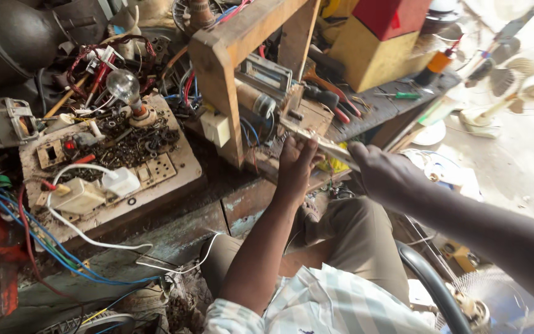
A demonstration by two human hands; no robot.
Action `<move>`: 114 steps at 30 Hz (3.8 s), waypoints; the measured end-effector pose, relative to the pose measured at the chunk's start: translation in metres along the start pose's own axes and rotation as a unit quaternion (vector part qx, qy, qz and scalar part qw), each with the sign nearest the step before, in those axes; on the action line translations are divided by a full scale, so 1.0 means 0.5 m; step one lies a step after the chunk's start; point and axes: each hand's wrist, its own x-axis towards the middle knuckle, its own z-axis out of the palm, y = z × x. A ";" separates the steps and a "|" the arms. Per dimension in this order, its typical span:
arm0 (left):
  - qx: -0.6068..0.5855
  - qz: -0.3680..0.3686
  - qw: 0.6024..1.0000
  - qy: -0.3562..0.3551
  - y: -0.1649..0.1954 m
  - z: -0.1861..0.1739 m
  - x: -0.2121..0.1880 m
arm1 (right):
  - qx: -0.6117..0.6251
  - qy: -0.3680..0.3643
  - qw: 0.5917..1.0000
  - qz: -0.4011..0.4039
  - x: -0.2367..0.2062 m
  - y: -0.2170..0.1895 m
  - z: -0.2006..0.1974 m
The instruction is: The person works on a small electric motor clamped in a wooden jig on a cluttered workbench. They use locking pliers to grip and turn parts of the motor assembly, reposition the motor in the jig, and later hold a hammer while working on the assembly.
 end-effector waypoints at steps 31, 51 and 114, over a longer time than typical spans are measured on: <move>0.071 0.078 0.993 0.046 0.064 0.036 0.010 | 0.085 -0.008 0.990 -0.109 0.041 0.059 0.022; 0.083 0.000 0.995 -0.057 0.124 0.015 -0.039 | 0.406 -0.149 0.885 -0.174 0.039 0.393 0.400; -0.159 -0.184 0.970 0.002 0.085 0.071 -0.106 | 0.696 0.048 0.710 -0.098 -0.082 0.258 0.384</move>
